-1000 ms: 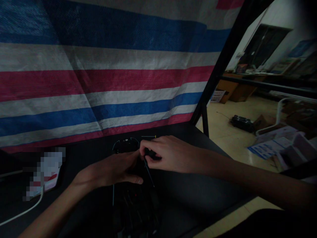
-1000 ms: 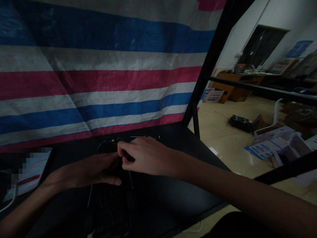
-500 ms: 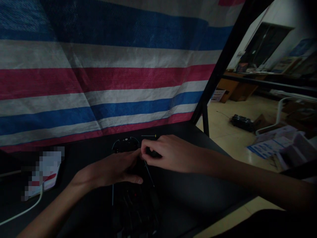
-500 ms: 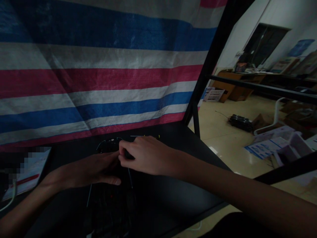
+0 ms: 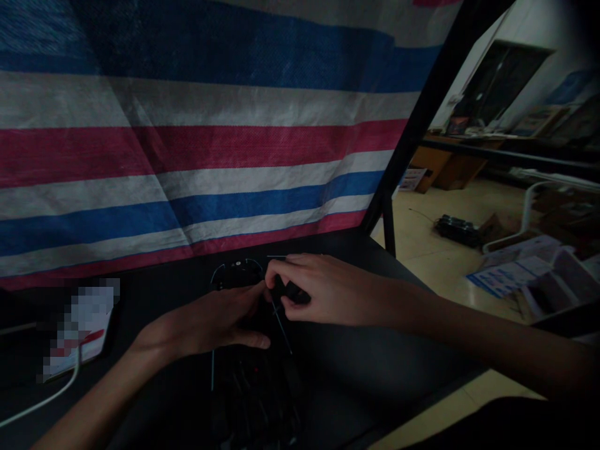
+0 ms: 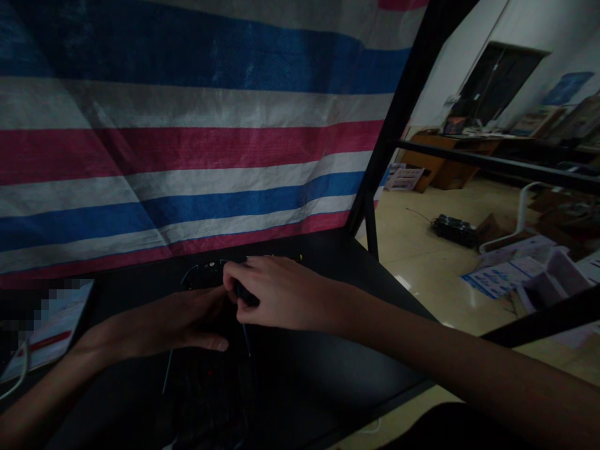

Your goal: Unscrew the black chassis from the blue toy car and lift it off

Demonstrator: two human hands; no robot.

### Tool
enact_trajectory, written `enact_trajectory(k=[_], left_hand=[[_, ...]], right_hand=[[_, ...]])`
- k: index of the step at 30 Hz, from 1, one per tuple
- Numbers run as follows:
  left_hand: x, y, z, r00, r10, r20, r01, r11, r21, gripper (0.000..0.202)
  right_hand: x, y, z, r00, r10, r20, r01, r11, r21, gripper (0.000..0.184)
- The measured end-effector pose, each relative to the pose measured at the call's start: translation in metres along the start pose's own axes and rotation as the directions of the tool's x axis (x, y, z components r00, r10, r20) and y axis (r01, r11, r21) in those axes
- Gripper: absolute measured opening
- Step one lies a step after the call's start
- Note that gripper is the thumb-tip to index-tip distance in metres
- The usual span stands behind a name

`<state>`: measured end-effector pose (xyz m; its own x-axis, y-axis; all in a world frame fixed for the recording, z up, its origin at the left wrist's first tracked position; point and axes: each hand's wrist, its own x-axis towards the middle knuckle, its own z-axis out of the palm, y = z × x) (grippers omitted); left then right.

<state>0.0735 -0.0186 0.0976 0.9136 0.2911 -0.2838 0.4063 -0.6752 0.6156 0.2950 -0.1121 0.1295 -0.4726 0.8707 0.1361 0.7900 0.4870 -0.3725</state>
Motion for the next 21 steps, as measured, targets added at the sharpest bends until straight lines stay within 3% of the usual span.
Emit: enact_trajectory(k=[3,7,11,16,21], left_hand=[[-0.0005,-0.0002,0.0005,1.0,0.004,-0.01,-0.004,1.0,0.011,0.069],[0.0004,-0.0031,0.0018,1.0,-0.01,-0.021,0.011,1.0,0.025,0.069],[0.001,-0.0047,0.0019,1.0,0.016,-0.022,-0.015,1.0,0.014,0.067],[0.0009,-0.0046,0.0019,0.999,0.025,-0.023,-0.025,1.0,0.01,0.07],[0.0013,-0.003,0.0021,1.0,0.009,-0.007,-0.009,1.0,0.009,0.068]], right_hand=[[-0.0001,-0.0013,-0.0005,1.0,0.0,-0.031,0.0,1.0,-0.006,0.015],[0.0,-0.0019,-0.0019,0.996,0.072,0.044,-0.071,0.997,-0.02,0.015],[0.0,-0.0022,-0.0017,1.0,-0.013,0.001,0.013,1.0,-0.009,0.017],[0.001,-0.002,0.0001,0.999,0.043,0.025,-0.042,0.999,-0.021,0.016],[0.001,-0.0019,0.0011,0.998,-0.039,-0.039,0.04,0.999,0.012,0.019]])
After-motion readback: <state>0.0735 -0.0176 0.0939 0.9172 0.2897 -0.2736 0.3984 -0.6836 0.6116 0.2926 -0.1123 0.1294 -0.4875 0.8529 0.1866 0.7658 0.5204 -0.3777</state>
